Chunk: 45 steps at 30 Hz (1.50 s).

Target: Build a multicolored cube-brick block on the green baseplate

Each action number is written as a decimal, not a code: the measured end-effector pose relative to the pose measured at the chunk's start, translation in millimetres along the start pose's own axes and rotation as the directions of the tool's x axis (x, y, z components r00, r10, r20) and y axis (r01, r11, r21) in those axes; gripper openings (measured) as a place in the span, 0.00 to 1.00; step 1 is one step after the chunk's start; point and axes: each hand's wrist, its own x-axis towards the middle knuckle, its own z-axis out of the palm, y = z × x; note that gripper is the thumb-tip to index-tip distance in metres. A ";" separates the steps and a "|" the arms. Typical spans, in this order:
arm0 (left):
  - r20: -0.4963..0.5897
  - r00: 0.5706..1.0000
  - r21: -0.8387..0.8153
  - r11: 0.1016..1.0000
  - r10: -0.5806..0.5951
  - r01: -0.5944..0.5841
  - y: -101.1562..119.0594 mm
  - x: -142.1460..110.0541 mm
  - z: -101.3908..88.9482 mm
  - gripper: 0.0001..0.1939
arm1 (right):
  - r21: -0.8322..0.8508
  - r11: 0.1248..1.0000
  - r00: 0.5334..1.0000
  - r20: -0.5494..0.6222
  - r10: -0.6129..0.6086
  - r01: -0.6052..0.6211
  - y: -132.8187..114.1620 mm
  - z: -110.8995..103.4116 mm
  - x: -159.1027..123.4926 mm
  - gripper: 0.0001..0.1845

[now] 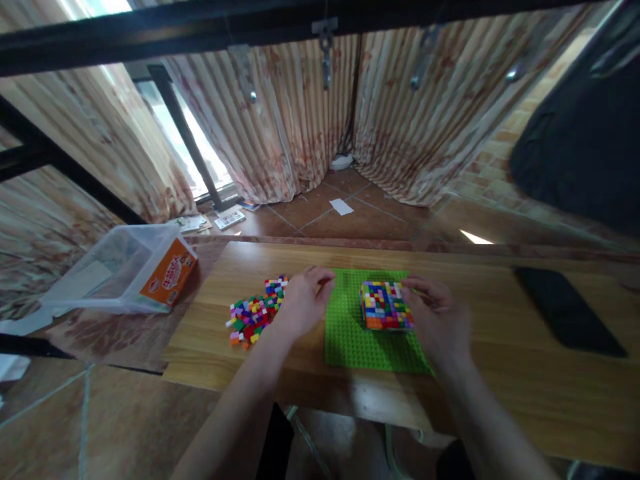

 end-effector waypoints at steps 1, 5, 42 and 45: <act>0.024 1.000 -0.077 0.997 0.017 -0.015 8.0 -4.0 5.8 0.08 | 0.012 1.000 1.000 -0.006 0.014 -0.014 -2.9 0.9 0.2 0.13; 0.076 0.995 -0.180 0.982 0.065 -0.051 30.8 -17.1 28.7 0.08 | 0.057 0.998 0.999 -0.021 0.032 -0.030 -9.3 4.5 0.0 0.12; -0.212 0.973 -0.445 0.896 -0.089 -0.015 31.1 -12.6 81.9 0.08 | -0.047 0.998 0.997 0.070 -0.039 0.042 -23.3 -0.7 -3.4 0.08; -0.196 0.979 -0.438 0.898 -0.053 -0.039 29.3 -12.6 78.5 0.05 | -0.050 0.998 0.996 0.078 -0.040 0.044 -22.3 -1.0 -2.9 0.09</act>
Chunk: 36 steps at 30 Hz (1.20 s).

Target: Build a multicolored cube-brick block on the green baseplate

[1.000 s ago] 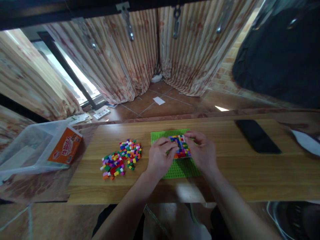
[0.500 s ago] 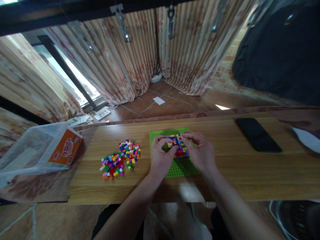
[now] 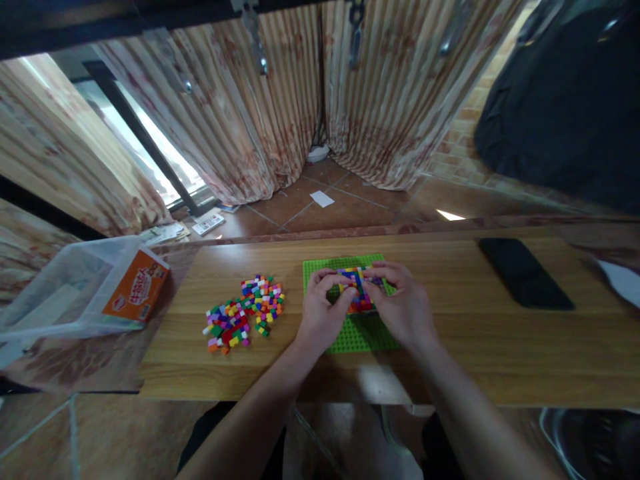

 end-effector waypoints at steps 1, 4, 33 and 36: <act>0.010 1.000 -0.003 1.000 0.004 -0.004 0.1 0.3 -1.1 0.05 | 0.002 1.000 1.000 0.002 0.000 0.000 0.7 -0.2 0.2 0.09; 0.039 0.999 -0.005 1.000 0.005 -0.005 1.1 0.9 -3.1 0.08 | 0.012 1.000 1.000 0.017 -0.005 0.005 2.9 -1.0 0.4 0.09; -0.022 0.999 0.038 0.999 0.023 -0.022 5.5 -3.1 5.5 0.13 | -0.080 0.993 0.992 0.100 -0.073 0.081 10.6 0.6 3.7 0.12; -0.011 0.999 0.052 0.998 0.035 -0.034 8.8 -4.4 4.3 0.12 | -0.082 0.992 0.991 0.096 -0.088 0.096 13.3 -0.4 2.8 0.11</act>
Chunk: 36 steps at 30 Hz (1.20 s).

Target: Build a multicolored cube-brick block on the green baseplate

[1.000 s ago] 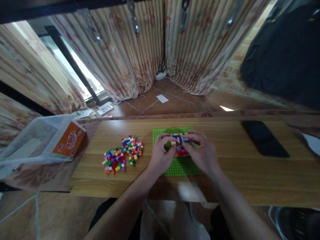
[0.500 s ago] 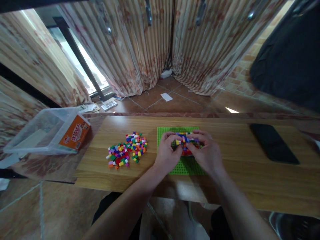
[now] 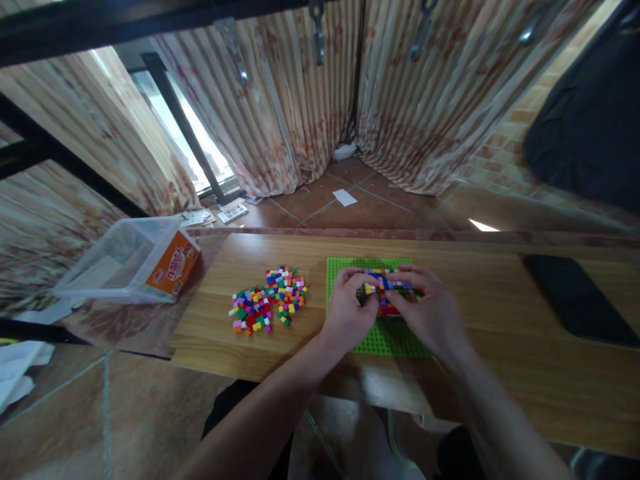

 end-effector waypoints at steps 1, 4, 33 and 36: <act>0.006 1.000 0.007 1.000 0.009 -0.009 1.0 0.1 -0.8 0.12 | -0.002 1.000 1.000 -0.002 -0.006 0.006 0.8 -0.1 -0.6 0.10; -0.001 0.999 0.057 0.998 0.040 -0.040 0.9 5.4 -8.5 0.12 | -0.022 1.000 1.000 -0.010 -0.022 0.022 1.5 -0.4 -2.3 0.11; 0.393 0.919 0.510 0.839 -0.033 -0.187 -34.5 42.1 -125.2 0.08 | -0.046 0.999 0.998 -0.060 -0.022 0.019 -8.0 0.8 -0.5 0.11; 0.379 0.924 0.358 0.912 0.053 -0.199 -20.7 38.9 -109.9 0.06 | -0.035 0.999 0.998 -0.064 -0.014 0.012 -9.0 0.9 -0.1 0.11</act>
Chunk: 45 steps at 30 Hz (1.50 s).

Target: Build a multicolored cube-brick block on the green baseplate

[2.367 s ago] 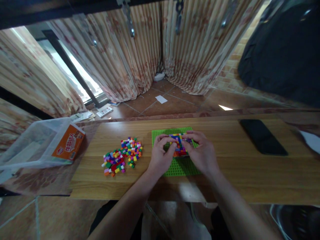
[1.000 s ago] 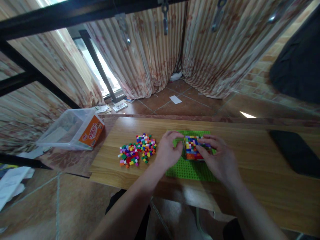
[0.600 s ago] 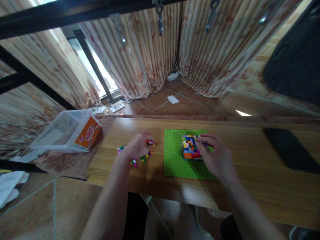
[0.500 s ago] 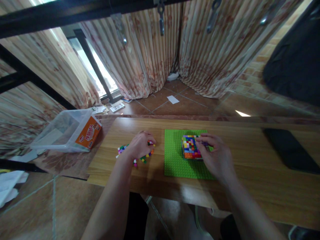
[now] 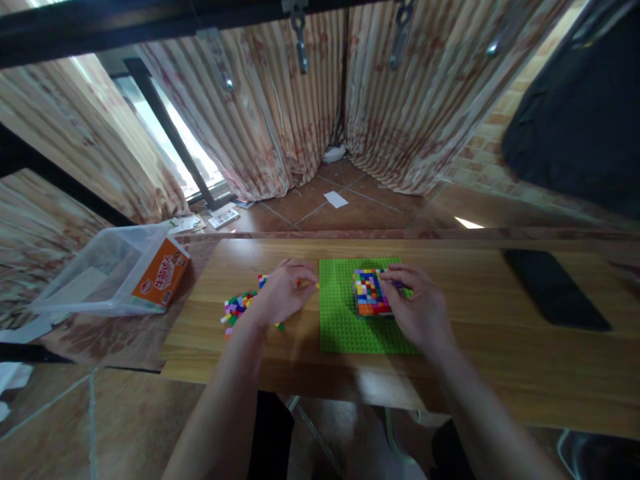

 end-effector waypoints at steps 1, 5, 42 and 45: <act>-0.015 0.999 -0.047 0.998 0.028 -0.029 7.7 1.3 4.8 0.05 | 0.002 1.000 1.000 0.000 0.004 -0.004 -0.3 0.1 0.2 0.11; -0.073 0.993 -0.158 0.982 0.089 -0.100 36.8 6.3 27.1 0.04 | 0.014 1.000 1.000 -0.007 0.018 -0.018 -1.1 0.4 0.7 0.11; -0.211 0.977 -0.171 0.982 0.041 -0.078 55.1 11.6 74.0 0.06 | 0.013 1.000 0.999 0.046 0.018 -0.019 -2.1 5.1 -0.7 0.08; -0.211 0.977 -0.197 0.979 0.008 -0.050 56.5 11.5 75.7 0.06 | 0.022 1.000 0.998 0.059 0.018 -0.020 -3.2 6.7 -0.5 0.09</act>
